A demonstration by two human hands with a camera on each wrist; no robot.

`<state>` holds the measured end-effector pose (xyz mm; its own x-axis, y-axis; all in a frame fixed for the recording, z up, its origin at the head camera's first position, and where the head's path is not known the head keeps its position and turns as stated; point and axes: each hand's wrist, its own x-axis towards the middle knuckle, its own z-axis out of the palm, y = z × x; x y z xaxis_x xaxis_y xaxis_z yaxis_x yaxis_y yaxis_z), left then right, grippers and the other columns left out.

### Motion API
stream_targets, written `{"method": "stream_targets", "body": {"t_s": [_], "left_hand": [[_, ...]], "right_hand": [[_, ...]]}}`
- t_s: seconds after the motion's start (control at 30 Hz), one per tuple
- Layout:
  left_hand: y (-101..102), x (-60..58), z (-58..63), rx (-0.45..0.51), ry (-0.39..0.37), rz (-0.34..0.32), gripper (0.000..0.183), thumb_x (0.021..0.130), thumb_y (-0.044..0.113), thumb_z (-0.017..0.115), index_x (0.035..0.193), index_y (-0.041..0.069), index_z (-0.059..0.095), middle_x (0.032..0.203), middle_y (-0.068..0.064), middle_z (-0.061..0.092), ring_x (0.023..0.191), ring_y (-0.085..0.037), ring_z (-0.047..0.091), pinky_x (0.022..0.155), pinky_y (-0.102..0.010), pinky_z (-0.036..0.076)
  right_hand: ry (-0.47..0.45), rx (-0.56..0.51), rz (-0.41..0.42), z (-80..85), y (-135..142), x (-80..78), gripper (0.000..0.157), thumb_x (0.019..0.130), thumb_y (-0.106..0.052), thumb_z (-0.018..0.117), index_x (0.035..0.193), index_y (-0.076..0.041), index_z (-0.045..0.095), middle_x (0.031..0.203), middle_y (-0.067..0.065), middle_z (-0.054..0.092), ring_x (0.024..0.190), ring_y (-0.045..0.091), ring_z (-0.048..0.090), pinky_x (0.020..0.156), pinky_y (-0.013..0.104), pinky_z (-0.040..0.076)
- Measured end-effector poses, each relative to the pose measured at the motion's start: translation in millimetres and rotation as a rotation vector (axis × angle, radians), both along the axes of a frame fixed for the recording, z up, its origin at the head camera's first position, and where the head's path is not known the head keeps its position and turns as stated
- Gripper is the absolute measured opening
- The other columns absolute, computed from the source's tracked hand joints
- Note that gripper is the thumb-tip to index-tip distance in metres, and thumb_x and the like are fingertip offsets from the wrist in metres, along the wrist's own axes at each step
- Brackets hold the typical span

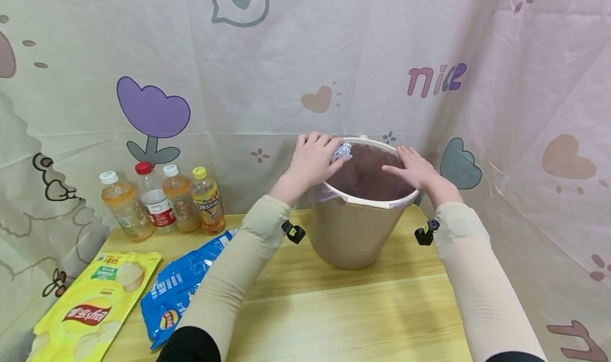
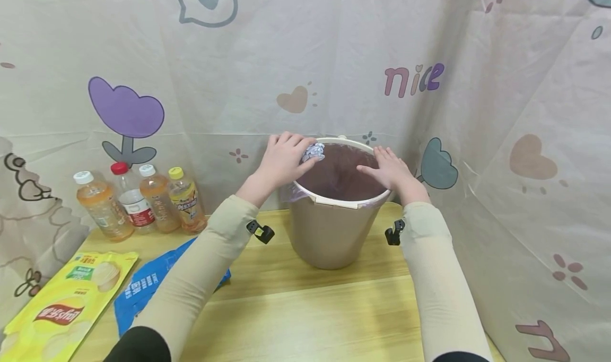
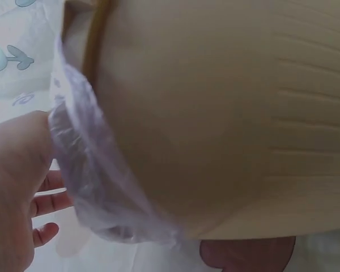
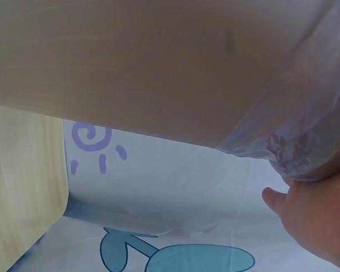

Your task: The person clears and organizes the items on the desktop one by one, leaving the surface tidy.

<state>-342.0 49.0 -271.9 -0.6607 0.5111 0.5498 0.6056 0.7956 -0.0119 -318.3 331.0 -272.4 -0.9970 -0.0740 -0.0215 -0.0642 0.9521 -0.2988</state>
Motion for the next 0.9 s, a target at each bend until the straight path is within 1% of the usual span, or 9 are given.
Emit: {"method": "stream_targets", "body": {"t_s": [0.27, 0.5, 0.73, 0.9], "left_hand": [[15, -2.9, 0.6, -0.057, -0.059, 0.009, 0.045, 0.098, 0.052, 0.046, 0.136, 0.028, 0.051, 0.130, 0.003, 0.058, 0.121, -0.022, 0.048, 0.097, -0.044, 0.034], [26, -4.0, 0.4, -0.087, -0.078, 0.008, 0.047, 0.098, 0.053, 0.047, 0.137, 0.027, 0.051, 0.132, 0.001, 0.058, 0.122, -0.022, 0.049, 0.098, -0.045, 0.035], [32, -7.5, -1.5, -0.106, -0.105, 0.018, 0.048, 0.098, 0.053, 0.047, 0.138, 0.027, 0.050, 0.134, 0.002, 0.057, 0.124, -0.021, 0.048, 0.098, -0.045, 0.035], [33, -9.9, -2.1, -0.095, -0.147, 0.008, 0.048, 0.097, 0.053, 0.049, 0.137, 0.028, 0.051, 0.133, 0.002, 0.057, 0.121, -0.021, 0.050, 0.097, -0.044, 0.036]], "right_hand": [[0.006, -0.004, 0.002, -0.7, 2, 0.3, 0.093, 0.096, -0.061, 0.040, 0.155, 0.001, 0.004, 0.162, 0.023, 0.002, 0.150, 0.042, -0.005, 0.120, 0.060, 0.002], [-0.003, -0.028, -0.010, -0.3, 0, 0.7, 0.093, 0.096, -0.063, 0.040, 0.155, -0.001, 0.003, 0.163, 0.022, 0.001, 0.151, 0.041, -0.006, 0.120, 0.060, 0.001], [-0.002, -0.040, -0.010, 0.1, -1, 0.9, 0.093, 0.096, -0.062, 0.041, 0.155, 0.000, 0.005, 0.162, 0.022, 0.002, 0.151, 0.041, -0.006, 0.120, 0.060, 0.002], [0.001, -0.048, -0.013, -0.5, -1, 0.7, 0.092, 0.096, -0.061, 0.041, 0.155, -0.001, 0.005, 0.163, 0.022, 0.002, 0.151, 0.040, -0.006, 0.119, 0.061, 0.002]]}}
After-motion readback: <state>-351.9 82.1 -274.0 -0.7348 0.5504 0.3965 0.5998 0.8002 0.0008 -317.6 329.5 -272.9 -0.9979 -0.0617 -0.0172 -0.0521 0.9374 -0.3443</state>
